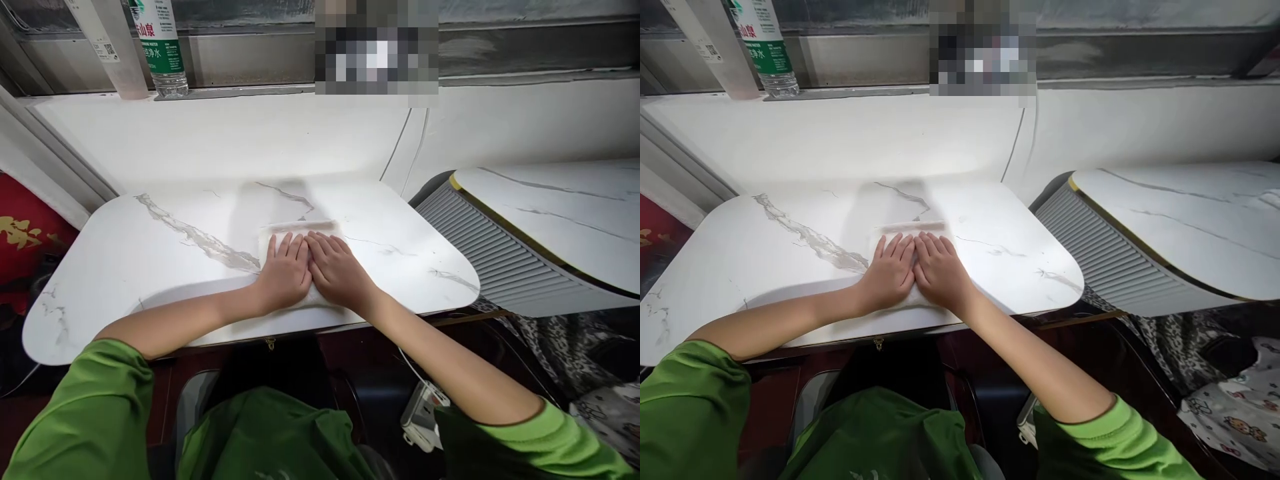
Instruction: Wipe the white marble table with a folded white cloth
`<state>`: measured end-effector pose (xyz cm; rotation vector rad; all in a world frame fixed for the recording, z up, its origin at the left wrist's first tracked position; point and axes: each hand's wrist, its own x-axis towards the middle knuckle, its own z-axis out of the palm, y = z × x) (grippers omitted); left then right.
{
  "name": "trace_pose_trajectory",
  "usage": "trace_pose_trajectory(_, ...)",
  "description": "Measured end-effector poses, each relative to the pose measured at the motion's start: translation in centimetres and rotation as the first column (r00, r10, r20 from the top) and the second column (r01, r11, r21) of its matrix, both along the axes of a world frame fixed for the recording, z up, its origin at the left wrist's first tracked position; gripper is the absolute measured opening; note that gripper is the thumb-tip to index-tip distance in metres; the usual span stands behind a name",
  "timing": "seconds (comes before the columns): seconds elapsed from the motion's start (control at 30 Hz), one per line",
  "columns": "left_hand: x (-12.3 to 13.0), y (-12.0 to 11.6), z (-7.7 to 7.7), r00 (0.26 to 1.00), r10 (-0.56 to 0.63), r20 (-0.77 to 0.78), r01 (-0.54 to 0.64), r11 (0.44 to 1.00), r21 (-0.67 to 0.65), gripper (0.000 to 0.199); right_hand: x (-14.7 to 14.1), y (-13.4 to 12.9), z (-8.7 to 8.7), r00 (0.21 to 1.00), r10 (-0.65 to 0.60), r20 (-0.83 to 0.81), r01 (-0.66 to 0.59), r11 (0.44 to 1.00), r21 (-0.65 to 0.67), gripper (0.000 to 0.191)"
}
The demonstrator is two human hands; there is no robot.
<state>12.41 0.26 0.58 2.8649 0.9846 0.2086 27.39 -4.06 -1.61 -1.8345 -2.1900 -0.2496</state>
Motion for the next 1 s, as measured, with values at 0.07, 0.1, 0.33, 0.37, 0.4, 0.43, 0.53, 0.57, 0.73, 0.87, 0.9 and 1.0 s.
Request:
trace_pose_trajectory(0.07,-0.3,-0.2,0.1,1.0,-0.003,-0.009,0.003,1.0,-0.004,0.059,-0.4,0.0,0.4,1.0,0.013,-0.018,-0.013,1.0,0.0,0.048)
trace_pose_trajectory(0.1,-0.4,-0.2,0.2,1.0,-0.003,-0.014,0.003,1.0,-0.005,0.059,-0.5,0.1,0.6,0.999,0.025,-0.032,-0.025,1.0,-0.004,0.046)
trace_pose_trajectory(0.33,0.3,2.7,0.2,1.0,0.022,0.008,-0.022,1.0,0.0,0.056,0.1,3.5,0.5,0.982,0.093,-0.162,-0.091,0.996,0.019,0.041)
trace_pose_trajectory(0.37,0.4,3.6,0.2,1.0,0.027,0.012,-0.026,1.0,-0.011,0.055,0.1,4.4,0.5,0.981,0.074,-0.177,-0.071,0.997,0.021,0.04)
trace_pose_trajectory(0.4,0.4,4.7,0.2,0.999,0.032,0.016,-0.031,0.999,-0.023,0.054,0.0,5.4,0.4,0.981,0.047,-0.191,-0.044,0.999,0.021,0.04)
trace_pose_trajectory(0.43,0.6,5.8,0.2,0.999,0.038,0.023,-0.037,0.999,-0.033,0.053,0.0,6.5,0.4,0.979,0.017,-0.202,-0.014,1.0,0.018,0.039)
trace_pose_trajectory(0.53,0.9,9.6,0.2,0.995,0.069,0.066,-0.066,0.997,-0.043,0.051,-0.3,10.3,0.4,0.974,-0.055,-0.22,0.059,0.998,0.01,0.037)
trace_pose_trajectory(0.57,1.1,10.9,0.1,0.993,0.079,0.086,-0.075,0.996,-0.041,0.05,-0.3,11.6,0.5,0.973,-0.068,-0.222,0.072,0.997,0.01,0.036)
trace_pose_trajectory(0.73,1.8,16.4,-0.5,0.988,0.073,0.137,-0.068,0.997,-0.045,0.048,-0.1,16.8,0.3,0.959,-0.13,-0.25,0.135,0.991,0.003,0.035)
trace_pose_trajectory(0.87,2.3,18.4,-0.6,0.988,0.054,0.143,-0.048,0.998,-0.044,0.047,0.4,18.6,0.0,0.952,-0.149,-0.268,0.155,0.988,0.004,0.037)
trace_pose_trajectory(0.9,2.4,18.5,-0.6,0.989,0.059,0.136,-0.053,0.997,-0.047,0.048,0.5,18.8,-0.1,0.952,-0.144,-0.27,0.15,0.989,0.002,0.038)
trace_pose_trajectory(1.0,2.3,18.3,-0.6,0.991,0.073,0.112,-0.067,0.996,-0.056,0.05,0.7,18.7,-0.3,0.955,-0.11,-0.274,0.118,0.993,0.012,0.041)
